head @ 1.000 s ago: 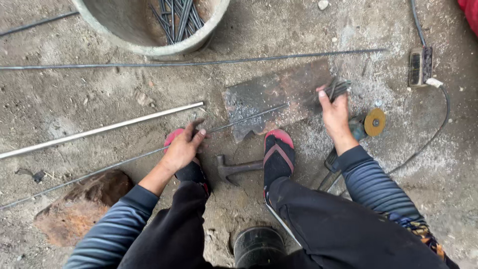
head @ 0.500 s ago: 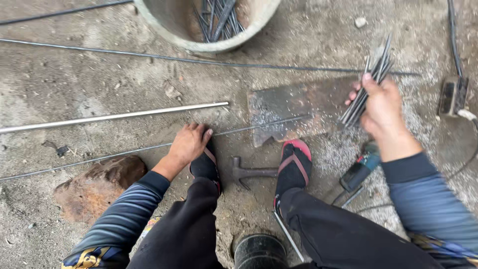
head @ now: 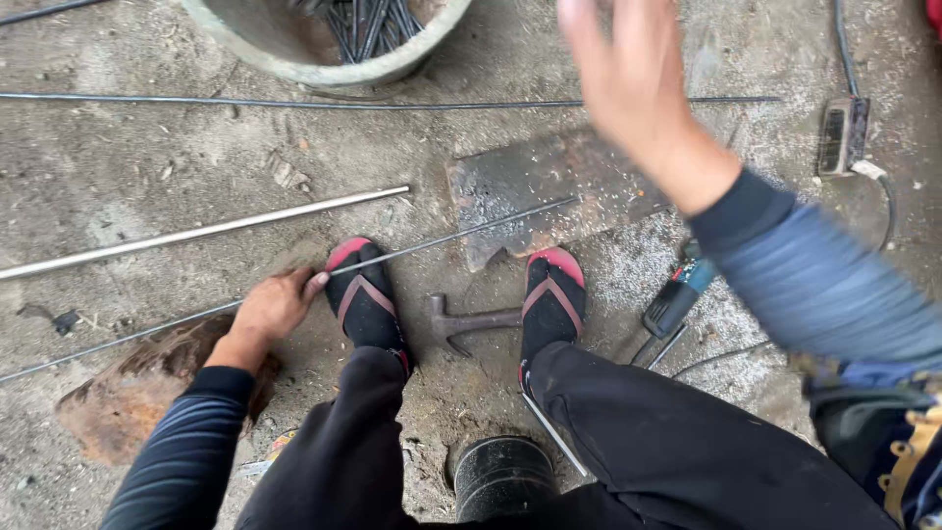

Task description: The person uses an angle grinder to cut metal rods into shorter pieces. They hold the rods with one hand and operate the grinder with the other, then collect the cut pieces and place them into a bucket.

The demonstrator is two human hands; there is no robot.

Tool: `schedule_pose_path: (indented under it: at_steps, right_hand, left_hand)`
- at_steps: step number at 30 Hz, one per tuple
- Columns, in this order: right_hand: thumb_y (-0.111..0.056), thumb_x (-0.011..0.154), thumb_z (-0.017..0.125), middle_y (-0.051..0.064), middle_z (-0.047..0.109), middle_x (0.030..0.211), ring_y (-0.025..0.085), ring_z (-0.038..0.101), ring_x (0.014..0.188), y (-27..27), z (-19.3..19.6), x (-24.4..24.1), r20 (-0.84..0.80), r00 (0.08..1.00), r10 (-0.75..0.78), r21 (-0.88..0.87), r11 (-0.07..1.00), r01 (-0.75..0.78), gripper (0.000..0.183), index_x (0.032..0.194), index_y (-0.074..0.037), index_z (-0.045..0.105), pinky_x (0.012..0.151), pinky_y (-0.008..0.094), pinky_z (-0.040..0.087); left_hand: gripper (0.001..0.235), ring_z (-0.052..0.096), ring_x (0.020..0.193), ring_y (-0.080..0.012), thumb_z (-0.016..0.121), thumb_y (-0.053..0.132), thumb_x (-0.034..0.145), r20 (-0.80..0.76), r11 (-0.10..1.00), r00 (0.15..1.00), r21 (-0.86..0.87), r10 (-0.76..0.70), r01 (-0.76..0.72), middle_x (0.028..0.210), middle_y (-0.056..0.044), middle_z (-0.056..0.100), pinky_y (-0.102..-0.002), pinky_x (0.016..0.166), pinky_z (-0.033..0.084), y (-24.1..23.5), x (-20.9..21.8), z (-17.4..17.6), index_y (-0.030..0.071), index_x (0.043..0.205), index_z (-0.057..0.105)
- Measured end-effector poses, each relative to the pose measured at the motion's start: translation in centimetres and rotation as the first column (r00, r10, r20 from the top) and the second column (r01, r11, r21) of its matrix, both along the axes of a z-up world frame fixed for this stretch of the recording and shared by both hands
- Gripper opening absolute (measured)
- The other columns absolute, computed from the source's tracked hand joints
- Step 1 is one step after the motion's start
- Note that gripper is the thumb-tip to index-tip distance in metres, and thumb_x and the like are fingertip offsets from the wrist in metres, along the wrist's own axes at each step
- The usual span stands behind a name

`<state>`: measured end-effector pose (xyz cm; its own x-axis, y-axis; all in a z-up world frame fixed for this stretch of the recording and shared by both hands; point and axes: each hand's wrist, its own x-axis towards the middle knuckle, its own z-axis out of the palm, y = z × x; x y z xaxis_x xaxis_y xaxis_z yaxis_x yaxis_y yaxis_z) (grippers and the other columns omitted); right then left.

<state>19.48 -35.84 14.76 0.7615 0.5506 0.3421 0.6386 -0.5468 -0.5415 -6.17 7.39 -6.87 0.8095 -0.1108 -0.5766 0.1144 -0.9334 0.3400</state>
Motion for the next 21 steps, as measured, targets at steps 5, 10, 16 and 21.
schedule_pose_path:
  at_steps: [5, 10, 16, 21]
  right_hand:
    - [-0.023, 0.111, 0.059, 0.026, 0.050, 0.147, 0.044, 0.048, 0.139, -8.9, -9.0, -9.2, -0.127, 0.933, -0.338, -0.174, 0.933, 0.314, 0.041, 0.142, 0.003, 0.055, 0.118, 0.050, 0.039]
    - [-0.026, 0.109, 0.057, 0.023, 0.053, 0.135, 0.040, 0.055, 0.128, -16.8, -14.6, -14.9, -0.272, 0.615, -0.740, -0.300, 0.673, 0.676, 0.037, 0.135, 0.001, 0.056, 0.111, 0.047, 0.043]
    - [-0.026, 0.109, 0.056, 0.025, 0.052, 0.139, 0.041, 0.053, 0.131, -20.1, -17.9, -17.4, -0.287, 0.583, -0.760, -0.370, 0.650, 0.664, 0.039, 0.137, 0.001, 0.056, 0.112, 0.049, 0.041]
    - [-0.036, 0.110, 0.057, 0.026, 0.051, 0.150, 0.042, 0.050, 0.140, -21.1, -20.6, -12.7, -0.393, 0.575, -0.718, -0.302, 0.691, 0.657, 0.056, 0.150, 0.001, 0.048, 0.119, 0.048, 0.041]
  left_hand:
    - [0.050, 0.070, 0.104, -0.0425, 0.044, 0.055, 0.099, -0.128, 0.999, 0.992, 0.046, 0.021, -0.015, 0.107, -0.021, 0.074, -0.053, 0.093, 0.054, -0.3, 2.7, 3.1, 0.021, 0.126, 0.069]
    - [0.051, 0.071, 0.103, -0.0424, 0.045, 0.057, 0.102, -0.227, 1.000, 0.974, -0.020, -0.003, -0.001, 0.098, -0.022, 0.077, -0.050, 0.094, 0.056, -4.2, 6.0, 5.7, 0.020, 0.127, 0.070]
    - [0.054, 0.068, 0.102, -0.0465, 0.045, 0.053, 0.102, 0.023, 0.986, 0.995, -0.128, -0.100, 0.103, 0.110, -0.023, 0.072, -0.053, 0.091, 0.053, -9.7, 7.0, 4.9, 0.010, 0.123, 0.070]
    - [0.054, 0.071, 0.101, -0.0453, 0.046, 0.053, 0.101, -0.122, 0.998, 0.993, -0.062, 0.002, -0.010, 0.098, -0.026, 0.074, -0.051, 0.094, 0.056, -9.9, 7.8, 5.9, 0.011, 0.126, 0.070]
